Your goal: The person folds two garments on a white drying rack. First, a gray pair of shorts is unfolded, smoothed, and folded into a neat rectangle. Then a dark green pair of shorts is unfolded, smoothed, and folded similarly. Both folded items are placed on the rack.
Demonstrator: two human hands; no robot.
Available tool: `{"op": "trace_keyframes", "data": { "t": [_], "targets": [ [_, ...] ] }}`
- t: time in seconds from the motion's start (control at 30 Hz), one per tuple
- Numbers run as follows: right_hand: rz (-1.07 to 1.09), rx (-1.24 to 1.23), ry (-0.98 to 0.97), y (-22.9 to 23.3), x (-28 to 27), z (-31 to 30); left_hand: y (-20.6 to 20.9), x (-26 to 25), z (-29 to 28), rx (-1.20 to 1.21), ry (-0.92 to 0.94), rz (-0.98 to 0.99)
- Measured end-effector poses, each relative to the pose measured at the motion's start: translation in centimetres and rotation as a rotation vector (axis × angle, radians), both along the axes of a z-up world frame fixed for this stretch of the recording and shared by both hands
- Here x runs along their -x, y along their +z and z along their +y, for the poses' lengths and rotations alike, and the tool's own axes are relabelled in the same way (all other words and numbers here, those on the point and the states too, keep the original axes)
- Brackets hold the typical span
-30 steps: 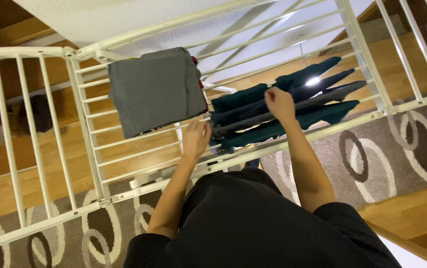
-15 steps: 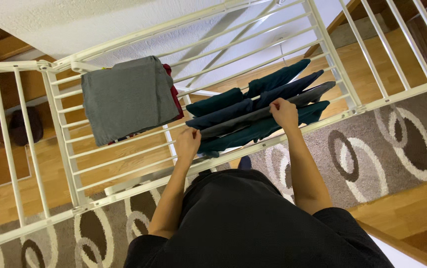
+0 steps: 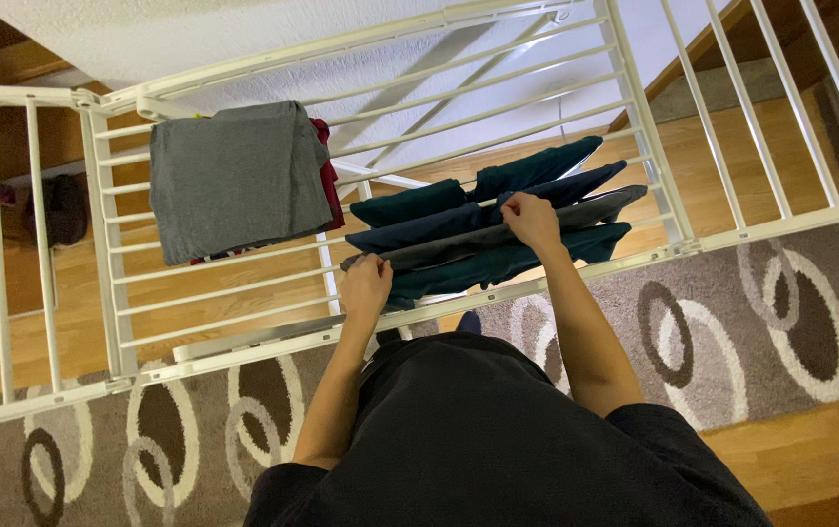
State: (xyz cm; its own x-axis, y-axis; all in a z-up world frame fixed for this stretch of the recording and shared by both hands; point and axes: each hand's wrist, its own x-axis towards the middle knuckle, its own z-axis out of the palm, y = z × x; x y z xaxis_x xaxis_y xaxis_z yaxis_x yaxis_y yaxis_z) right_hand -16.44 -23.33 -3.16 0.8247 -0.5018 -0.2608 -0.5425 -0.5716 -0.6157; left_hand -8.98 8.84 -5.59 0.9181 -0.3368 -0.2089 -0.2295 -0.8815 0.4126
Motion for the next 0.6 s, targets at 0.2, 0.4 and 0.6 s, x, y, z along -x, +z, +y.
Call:
{"op": "trace_keyframes", "data": {
  "t": [0.2,0.4,0.6],
  "targets": [
    [-0.039,-0.063,0.089,0.1,-3.3,0.9,0.2,1.7,-0.4,0.051,0.042,-0.084],
    [-0.085,-1.063,-0.310,0.4,-7.1,4.7,1.4,3.1,-0.5,0.021,0.097,-0.130],
    [-0.038,-1.159,-0.306,-0.7,-9.1,6.4,0.7,3.2,-0.7,0.208,0.114,-0.021]
  ]
}}
